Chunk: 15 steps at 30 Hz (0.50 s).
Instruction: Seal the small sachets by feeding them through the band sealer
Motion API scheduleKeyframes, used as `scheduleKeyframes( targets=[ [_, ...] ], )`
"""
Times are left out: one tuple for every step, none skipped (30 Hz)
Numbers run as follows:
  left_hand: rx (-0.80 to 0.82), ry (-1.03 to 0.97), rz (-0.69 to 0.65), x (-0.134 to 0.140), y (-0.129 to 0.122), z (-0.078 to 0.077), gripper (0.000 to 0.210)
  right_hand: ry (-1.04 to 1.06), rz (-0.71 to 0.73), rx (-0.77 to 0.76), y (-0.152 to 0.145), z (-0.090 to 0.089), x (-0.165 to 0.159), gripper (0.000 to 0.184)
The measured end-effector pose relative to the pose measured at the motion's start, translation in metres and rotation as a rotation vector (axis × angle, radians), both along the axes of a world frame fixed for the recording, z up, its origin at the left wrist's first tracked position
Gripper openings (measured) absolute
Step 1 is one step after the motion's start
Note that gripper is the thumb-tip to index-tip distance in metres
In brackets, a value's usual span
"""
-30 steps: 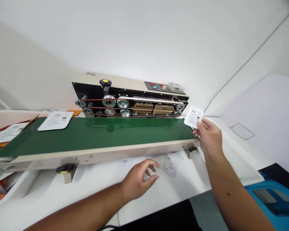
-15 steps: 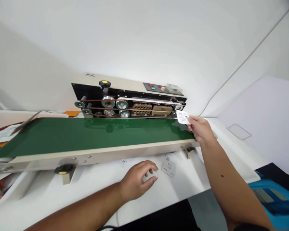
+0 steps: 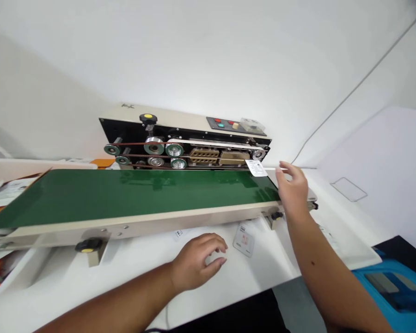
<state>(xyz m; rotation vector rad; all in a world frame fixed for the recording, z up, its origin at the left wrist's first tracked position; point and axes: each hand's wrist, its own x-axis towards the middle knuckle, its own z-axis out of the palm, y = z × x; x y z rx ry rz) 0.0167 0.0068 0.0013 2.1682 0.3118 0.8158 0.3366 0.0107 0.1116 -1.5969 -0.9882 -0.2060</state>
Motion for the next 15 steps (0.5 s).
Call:
scheduleKeyframes(
  targets=[
    [0.001, -0.002, 0.001, 0.0, 0.0, -0.001, 0.009, -0.118, -0.04, 0.086, -0.015, -0.008, -0.009, 0.032],
    [0.004, -0.005, 0.0, 0.0, 0.0, -0.001, 0.008, -0.212, -0.035, 0.162, -0.031, -0.019, -0.018, 0.028],
    [0.01, -0.011, -0.001, 0.001, 0.001, -0.002, 0.008, -0.305, 0.032, 0.191, -0.046, -0.03, -0.026, 0.023],
    [0.018, -0.017, -0.002, 0.001, 0.001, -0.002, 0.007, -0.386, 0.157, 0.154, -0.061, -0.044, -0.033, 0.021],
    [0.027, -0.022, -0.006, 0.001, 0.001, -0.002, 0.007, -0.462, 0.323, 0.046, -0.073, -0.058, -0.04, 0.021],
    [0.035, -0.024, -0.011, 0.002, 0.001, -0.002, 0.006, -0.512, 0.472, -0.094, -0.084, -0.072, -0.045, 0.024],
    [0.041, -0.022, -0.016, 0.002, 0.001, -0.002, 0.006, -0.533, 0.582, -0.239, -0.092, -0.086, -0.05, 0.028],
    [0.045, -0.018, -0.022, 0.002, 0.002, -0.001, 0.006, -0.531, 0.635, -0.368, -0.098, -0.1, -0.054, 0.034],
    [0.047, -0.013, -0.026, 0.002, 0.002, 0.0, 0.007, -0.512, 0.631, -0.468, -0.101, -0.113, -0.058, 0.045],
    [0.047, -0.006, -0.03, 0.002, 0.002, 0.001, 0.008, -0.489, 0.593, -0.537, -0.104, -0.124, -0.061, 0.057],
    [0.047, 0.001, -0.032, 0.003, 0.002, 0.001, 0.008, -0.471, 0.547, -0.586, -0.105, -0.134, -0.064, 0.07],
    [0.046, 0.007, -0.032, 0.003, 0.002, 0.001, 0.009, -0.461, 0.514, -0.623, -0.106, -0.141, -0.066, 0.081],
    [0.045, 0.011, -0.032, 0.003, 0.002, 0.001, 0.009, -0.455, 0.498, -0.65, -0.106, -0.147, -0.068, 0.087],
    [0.043, 0.014, -0.031, 0.003, 0.002, 0.001, 0.009, -0.451, 0.504, -0.67, -0.106, -0.15, -0.069, 0.088],
    [0.041, 0.018, -0.03, 0.004, 0.002, 0.001, 0.01, -0.447, 0.524, -0.68, -0.105, -0.151, -0.07, 0.085]
  ],
)
